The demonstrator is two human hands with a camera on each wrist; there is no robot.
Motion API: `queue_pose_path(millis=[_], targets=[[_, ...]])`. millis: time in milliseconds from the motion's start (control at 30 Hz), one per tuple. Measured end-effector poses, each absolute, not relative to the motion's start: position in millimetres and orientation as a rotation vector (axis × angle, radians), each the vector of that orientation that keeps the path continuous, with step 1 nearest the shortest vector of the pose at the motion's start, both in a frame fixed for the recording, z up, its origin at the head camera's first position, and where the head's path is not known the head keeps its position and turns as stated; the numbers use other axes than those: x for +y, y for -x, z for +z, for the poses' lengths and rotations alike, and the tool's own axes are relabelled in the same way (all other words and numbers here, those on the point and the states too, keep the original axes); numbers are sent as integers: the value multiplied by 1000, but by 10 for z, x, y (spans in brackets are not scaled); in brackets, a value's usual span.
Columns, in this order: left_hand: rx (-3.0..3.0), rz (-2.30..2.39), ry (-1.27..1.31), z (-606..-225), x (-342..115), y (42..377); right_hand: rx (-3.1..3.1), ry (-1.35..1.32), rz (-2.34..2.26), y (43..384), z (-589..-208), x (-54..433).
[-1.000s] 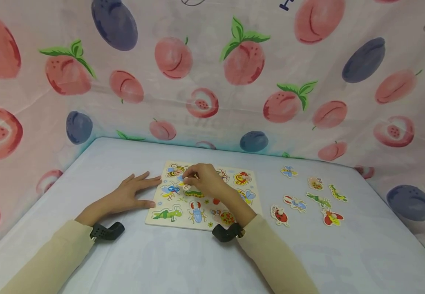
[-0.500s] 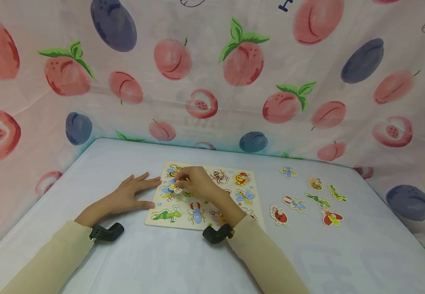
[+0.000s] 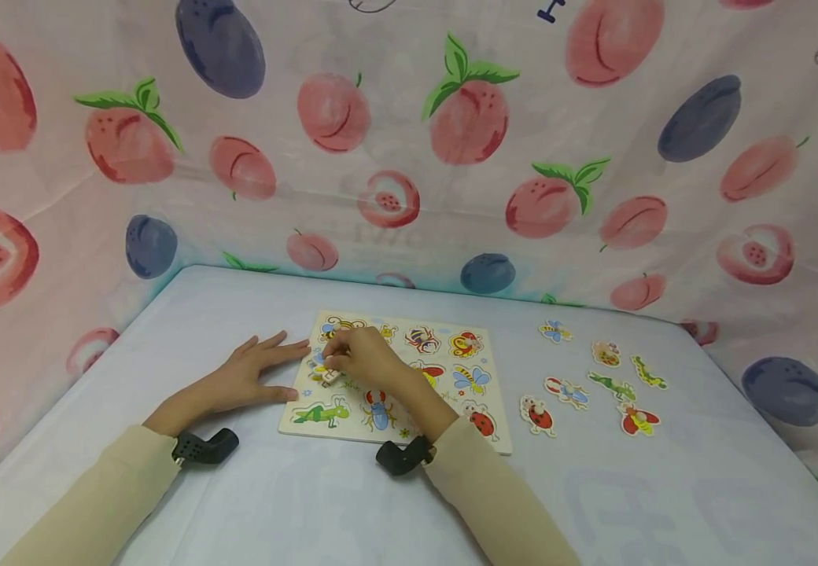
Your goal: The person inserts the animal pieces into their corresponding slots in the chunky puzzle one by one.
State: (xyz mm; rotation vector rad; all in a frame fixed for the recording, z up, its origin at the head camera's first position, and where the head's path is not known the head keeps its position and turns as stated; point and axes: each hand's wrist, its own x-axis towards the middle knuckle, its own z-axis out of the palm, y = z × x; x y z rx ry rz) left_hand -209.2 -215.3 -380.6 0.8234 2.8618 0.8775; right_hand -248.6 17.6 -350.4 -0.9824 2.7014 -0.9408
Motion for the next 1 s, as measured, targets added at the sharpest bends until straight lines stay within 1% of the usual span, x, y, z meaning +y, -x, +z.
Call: queue_pose_path(millis=[1000], targets=[[2872, 884, -815, -3783, -2138, 2074, 2731, 976, -877, 2452, -3573, 113]])
